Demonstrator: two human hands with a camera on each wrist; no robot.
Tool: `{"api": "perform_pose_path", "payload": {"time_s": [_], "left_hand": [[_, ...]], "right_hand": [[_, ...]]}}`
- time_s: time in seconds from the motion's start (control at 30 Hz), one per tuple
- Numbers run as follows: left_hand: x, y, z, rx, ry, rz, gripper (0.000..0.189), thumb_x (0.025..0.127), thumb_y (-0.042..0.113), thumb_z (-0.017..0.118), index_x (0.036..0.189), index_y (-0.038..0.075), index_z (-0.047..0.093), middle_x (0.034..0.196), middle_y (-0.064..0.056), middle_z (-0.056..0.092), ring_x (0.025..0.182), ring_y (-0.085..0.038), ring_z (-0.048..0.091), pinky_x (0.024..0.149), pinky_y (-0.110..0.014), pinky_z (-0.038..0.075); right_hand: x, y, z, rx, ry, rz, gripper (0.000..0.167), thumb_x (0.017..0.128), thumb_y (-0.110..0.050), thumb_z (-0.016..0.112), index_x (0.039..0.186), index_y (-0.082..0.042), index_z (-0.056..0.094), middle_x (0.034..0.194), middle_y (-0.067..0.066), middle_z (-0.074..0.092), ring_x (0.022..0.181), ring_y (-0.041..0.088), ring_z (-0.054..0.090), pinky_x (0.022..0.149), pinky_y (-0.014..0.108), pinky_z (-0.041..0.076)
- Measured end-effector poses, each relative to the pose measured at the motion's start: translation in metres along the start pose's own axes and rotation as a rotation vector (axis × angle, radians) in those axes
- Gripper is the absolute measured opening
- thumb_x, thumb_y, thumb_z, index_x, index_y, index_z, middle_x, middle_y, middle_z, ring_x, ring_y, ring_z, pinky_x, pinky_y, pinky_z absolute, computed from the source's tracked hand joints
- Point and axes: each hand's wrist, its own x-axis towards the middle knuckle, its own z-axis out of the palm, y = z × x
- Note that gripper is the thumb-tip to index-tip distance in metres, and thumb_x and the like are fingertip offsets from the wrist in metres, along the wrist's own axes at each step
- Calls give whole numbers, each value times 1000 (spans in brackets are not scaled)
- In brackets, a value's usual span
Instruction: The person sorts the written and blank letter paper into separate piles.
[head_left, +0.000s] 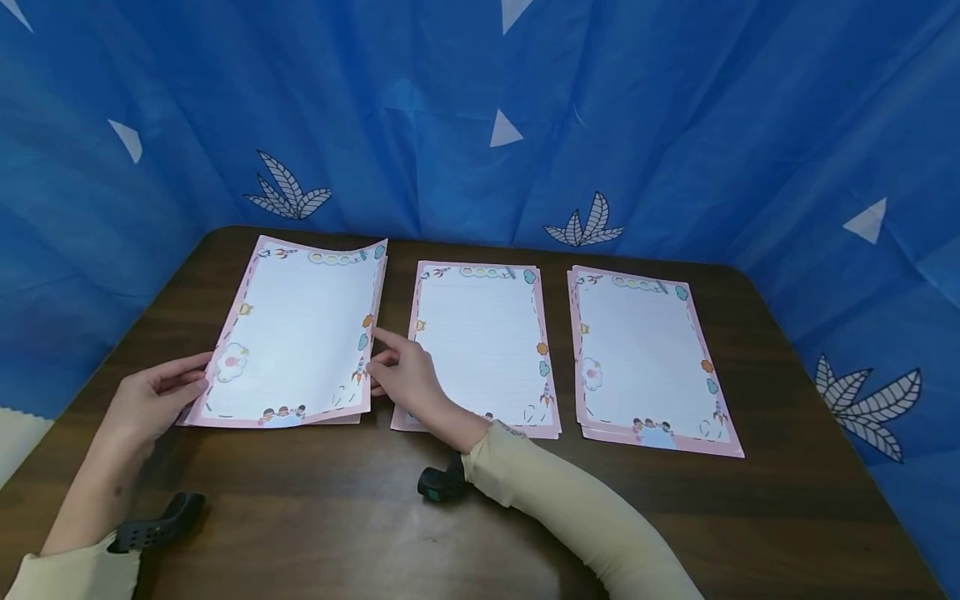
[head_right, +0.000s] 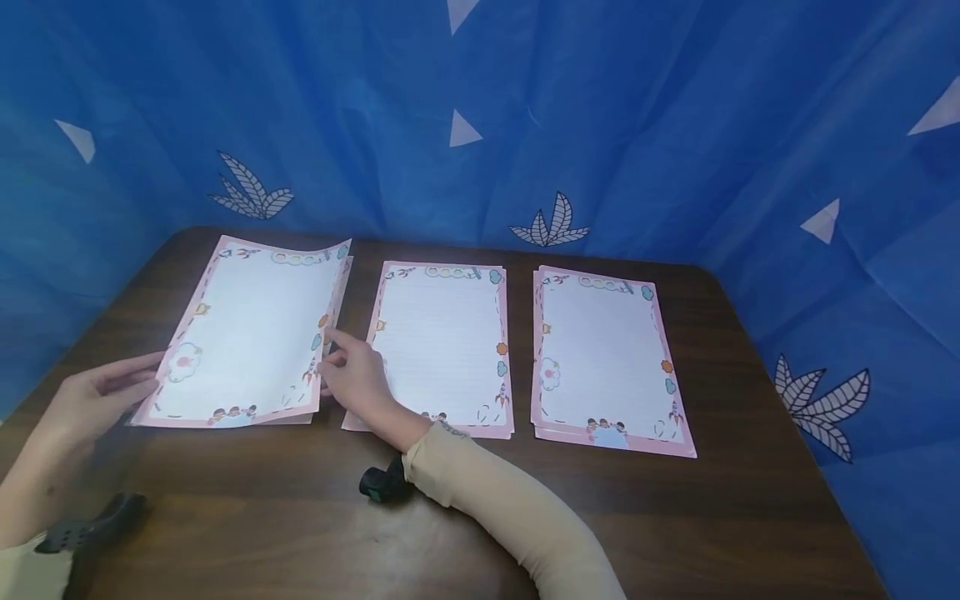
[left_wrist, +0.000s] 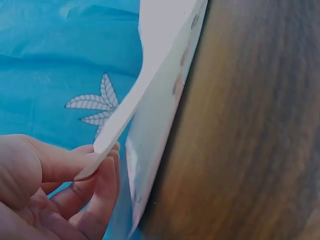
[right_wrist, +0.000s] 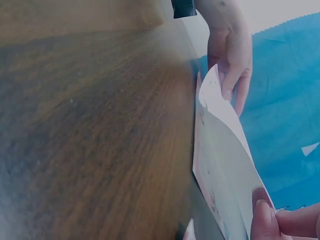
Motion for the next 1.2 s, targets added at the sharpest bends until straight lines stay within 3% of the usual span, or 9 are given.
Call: {"api": "perform_pose_path", "payload": {"time_s": [0.2, 0.37, 0.67, 0.9, 1.2], "left_hand": [[2, -8, -2, 46, 38, -30, 49, 94, 18, 58, 134, -7, 45, 103, -11, 58, 76, 0, 48, 60, -12, 46], [3, -11, -3, 69, 50, -72, 49, 94, 20, 57, 135, -5, 45, 118, -29, 51, 84, -10, 49, 57, -11, 45], [8, -12, -2, 68, 85, -114, 47, 95, 21, 56, 134, -4, 47, 121, -29, 50, 87, -14, 49, 55, -10, 44], [7, -11, -3, 58, 121, -137, 45, 95, 19, 55, 133, -5, 47, 122, -30, 49, 87, -19, 49, 54, -9, 44], [6, -11, -3, 47, 137, -158, 50, 95, 26, 55, 133, -4, 47, 126, -32, 46, 89, -25, 49, 54, -9, 43]], "right_hand": [[4, 2, 9, 18, -5, 37, 50, 87, 7, 59, 135, -6, 50, 71, 2, 63, 60, 20, 65, 54, 26, 53], [6, 3, 13, 9, -23, 48, 50, 87, 6, 59, 135, -5, 49, 69, 0, 63, 58, 19, 64, 54, 27, 53], [9, 7, 15, -59, -75, 104, 53, 88, 4, 59, 138, -5, 45, 73, -1, 61, 56, 13, 62, 54, 24, 52], [9, 10, 15, -183, -141, 91, 52, 91, -3, 56, 141, -5, 41, 77, -4, 63, 59, 9, 62, 54, 20, 48], [9, 8, 13, -252, -193, 93, 53, 92, -7, 53, 143, -4, 37, 74, -6, 60, 60, 8, 61, 49, 20, 38]]}}
